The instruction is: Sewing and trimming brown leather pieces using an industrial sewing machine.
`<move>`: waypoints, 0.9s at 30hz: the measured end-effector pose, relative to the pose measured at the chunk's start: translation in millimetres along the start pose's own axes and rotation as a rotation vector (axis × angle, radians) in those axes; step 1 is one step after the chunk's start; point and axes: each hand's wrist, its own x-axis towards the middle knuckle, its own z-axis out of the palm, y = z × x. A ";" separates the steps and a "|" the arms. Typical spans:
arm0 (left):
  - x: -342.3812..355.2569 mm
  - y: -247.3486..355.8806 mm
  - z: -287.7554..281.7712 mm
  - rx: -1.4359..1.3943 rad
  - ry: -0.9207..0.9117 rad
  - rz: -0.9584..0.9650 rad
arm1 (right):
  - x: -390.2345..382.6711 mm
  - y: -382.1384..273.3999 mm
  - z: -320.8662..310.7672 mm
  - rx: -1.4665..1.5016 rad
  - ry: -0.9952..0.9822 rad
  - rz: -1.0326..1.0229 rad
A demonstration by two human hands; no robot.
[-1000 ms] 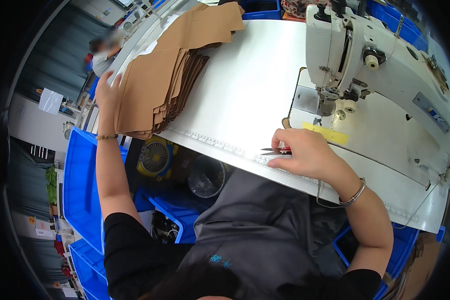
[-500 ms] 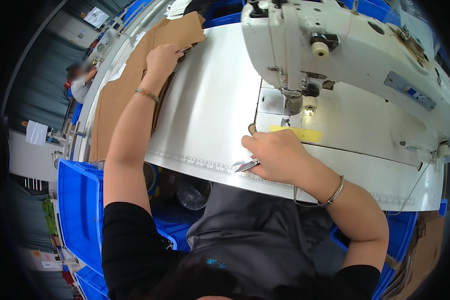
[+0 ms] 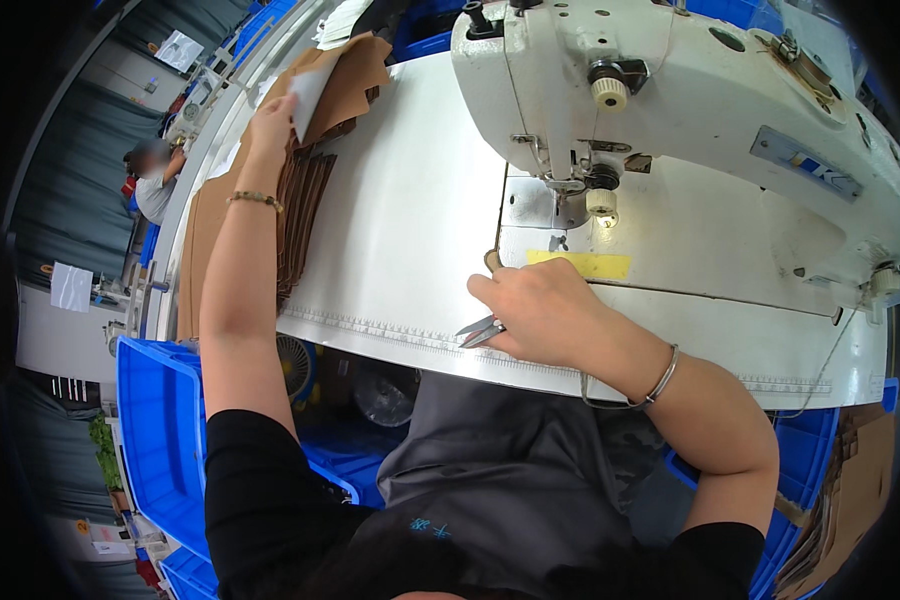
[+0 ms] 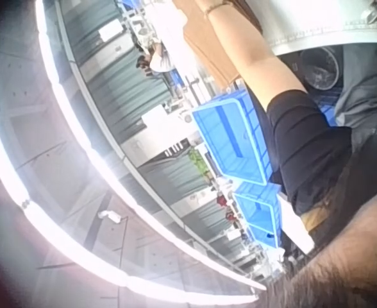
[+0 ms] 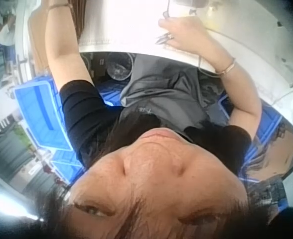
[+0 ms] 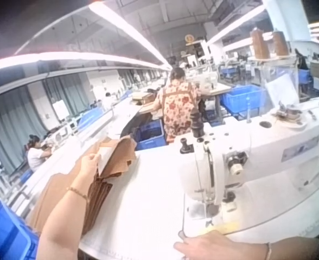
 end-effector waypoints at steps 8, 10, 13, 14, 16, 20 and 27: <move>-47.7 104.6 -4.5 0.200 0.189 0.556 | -0.4 -0.9 2.4 -0.016 0.077 -0.090; -100.9 113.4 34.9 0.487 0.137 0.743 | -5.2 0.2 2.5 -0.025 0.174 -0.156; -174.8 92.1 72.5 0.822 -0.057 1.152 | -7.2 -6.2 -7.4 -0.191 0.246 -0.223; -194.6 78.7 84.4 0.914 -0.184 1.213 | -8.9 -6.4 -9.7 -0.286 0.288 -0.214; -233.3 53.0 93.9 0.909 -0.313 1.201 | -10.2 -7.3 -11.0 -0.378 0.326 -0.212; -281.9 38.1 105.6 0.771 -0.410 1.229 | -27.1 8.4 -14.6 -0.491 0.327 -0.088; -325.0 60.7 83.0 0.767 -0.536 1.202 | -25.7 33.3 1.9 -0.410 0.169 0.037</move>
